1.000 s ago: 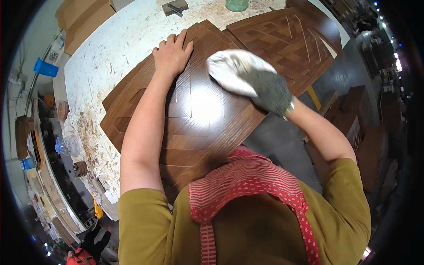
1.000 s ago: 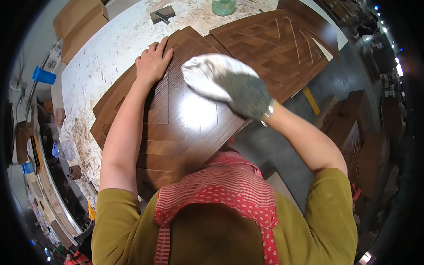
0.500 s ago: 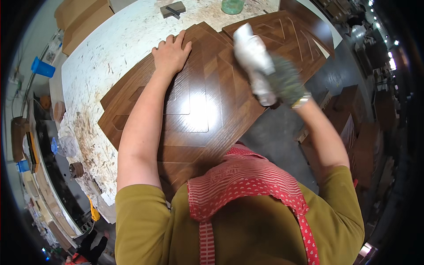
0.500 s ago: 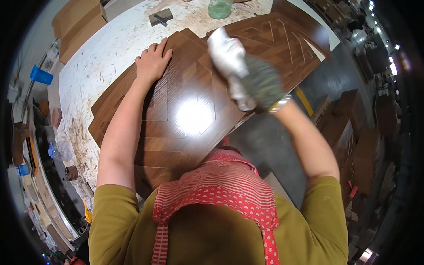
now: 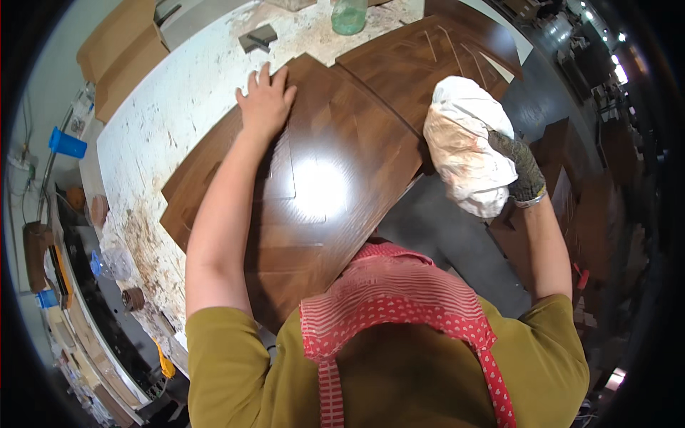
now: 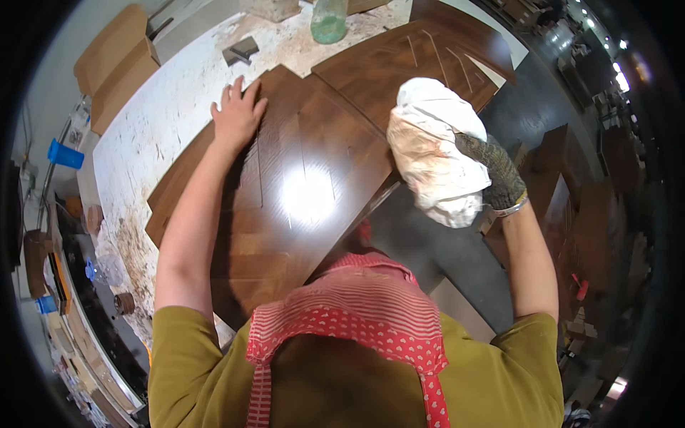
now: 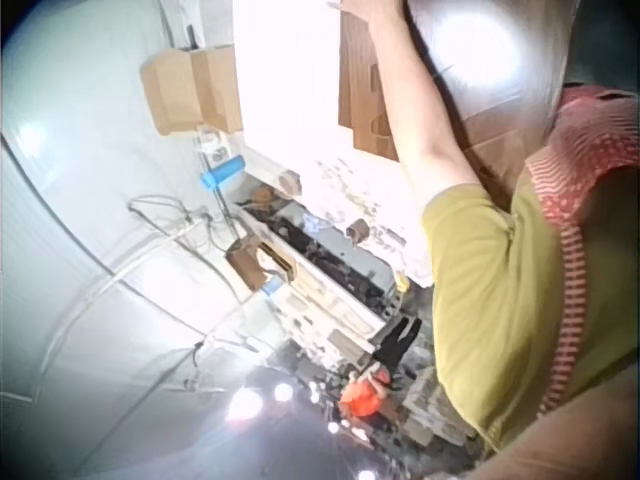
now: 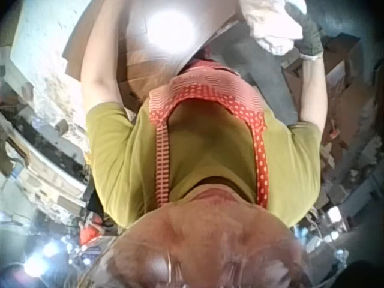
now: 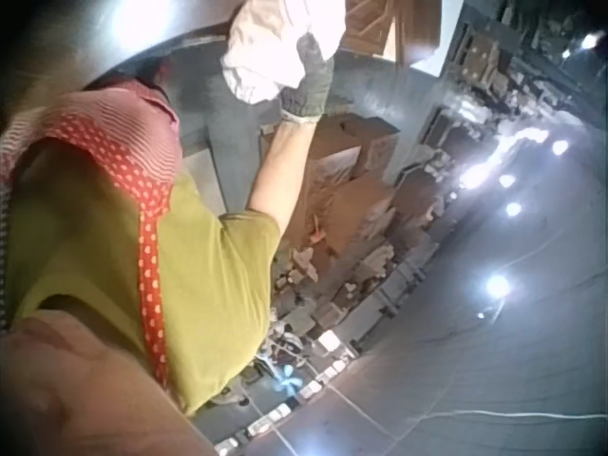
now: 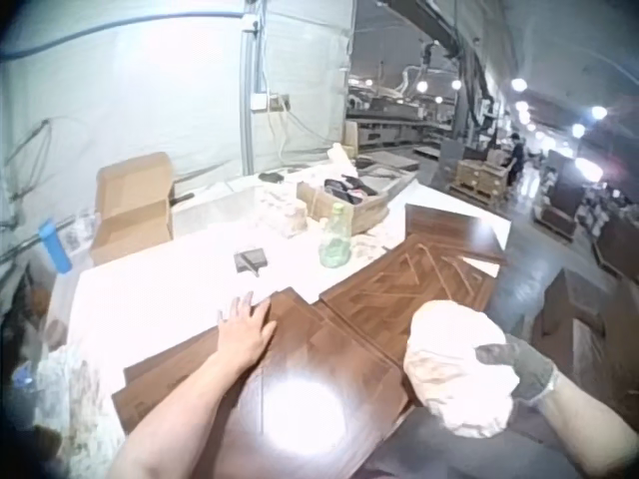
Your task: The person wipes two decorative wooden panels with a cloth, applying liquid from a bottle to the cloth and panels while using a small block to treat specific areas.
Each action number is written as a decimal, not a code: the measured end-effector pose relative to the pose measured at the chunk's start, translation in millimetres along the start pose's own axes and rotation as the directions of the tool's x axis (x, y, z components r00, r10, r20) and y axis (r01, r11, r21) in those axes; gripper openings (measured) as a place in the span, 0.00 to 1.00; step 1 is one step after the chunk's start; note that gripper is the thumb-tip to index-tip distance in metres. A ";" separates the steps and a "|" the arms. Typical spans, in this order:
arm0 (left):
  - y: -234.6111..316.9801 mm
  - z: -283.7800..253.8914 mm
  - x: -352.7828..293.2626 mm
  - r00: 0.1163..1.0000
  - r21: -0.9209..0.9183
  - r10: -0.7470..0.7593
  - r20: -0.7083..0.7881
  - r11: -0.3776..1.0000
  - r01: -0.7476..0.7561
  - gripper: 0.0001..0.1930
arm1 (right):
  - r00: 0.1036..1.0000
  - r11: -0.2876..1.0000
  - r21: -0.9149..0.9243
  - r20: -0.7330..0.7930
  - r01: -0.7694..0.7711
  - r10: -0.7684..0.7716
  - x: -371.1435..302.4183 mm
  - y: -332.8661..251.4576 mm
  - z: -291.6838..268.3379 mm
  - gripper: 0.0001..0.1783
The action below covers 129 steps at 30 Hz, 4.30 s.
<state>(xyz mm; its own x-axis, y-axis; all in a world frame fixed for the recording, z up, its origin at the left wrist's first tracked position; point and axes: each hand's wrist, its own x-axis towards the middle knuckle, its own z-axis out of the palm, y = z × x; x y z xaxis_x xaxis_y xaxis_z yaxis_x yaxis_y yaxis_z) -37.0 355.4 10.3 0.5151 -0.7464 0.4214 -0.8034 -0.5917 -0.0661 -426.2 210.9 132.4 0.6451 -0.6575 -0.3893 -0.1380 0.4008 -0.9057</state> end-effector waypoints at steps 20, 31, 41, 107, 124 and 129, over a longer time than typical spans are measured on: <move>126.8 93.0 205.7 0.970 -0.914 -0.204 0.129 0.354 0.196 0.51 | 0.978 0.576 0.805 0.203 -0.142 -0.044 110.9 56.1 -47.1 0.26; 110.6 141.2 241.7 0.923 -0.856 -0.256 0.286 0.364 0.366 0.28 | 0.780 0.741 -0.258 0.108 0.621 -0.616 108.9 64.8 -77.8 0.23; 131.5 -51.6 159.1 0.910 -0.610 0.391 -0.138 0.690 -0.389 0.21 | 0.934 0.640 0.768 0.247 -0.026 -0.259 129.3 -3.0 -58.0 0.28; 58.2 16.0 136.1 0.998 -0.630 -0.023 -0.066 0.777 -0.024 0.28 | 0.988 0.967 0.252 0.130 0.046 -0.082 139.9 23.1 -69.6 0.26; 51.9 -32.2 -47.3 0.982 -0.206 0.072 0.173 0.978 -0.035 0.26 | 0.733 0.172 -0.756 0.655 0.632 0.184 53.4 16.5 -31.7 0.18; 55.0 -31.8 -46.8 0.981 -0.207 0.070 0.179 0.978 -0.032 0.26 | 0.937 0.672 -0.653 0.265 0.349 -0.229 62.1 -20.6 10.9 0.22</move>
<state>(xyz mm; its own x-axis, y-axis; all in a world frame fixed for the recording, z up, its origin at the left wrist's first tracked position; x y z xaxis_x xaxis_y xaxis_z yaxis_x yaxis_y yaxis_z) -114.8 367.4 15.7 0.5025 -0.8286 0.2468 -0.8641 -0.4915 0.1090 -375.1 168.7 128.7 0.8348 -0.5389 -0.1126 -0.3583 -0.3765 -0.8543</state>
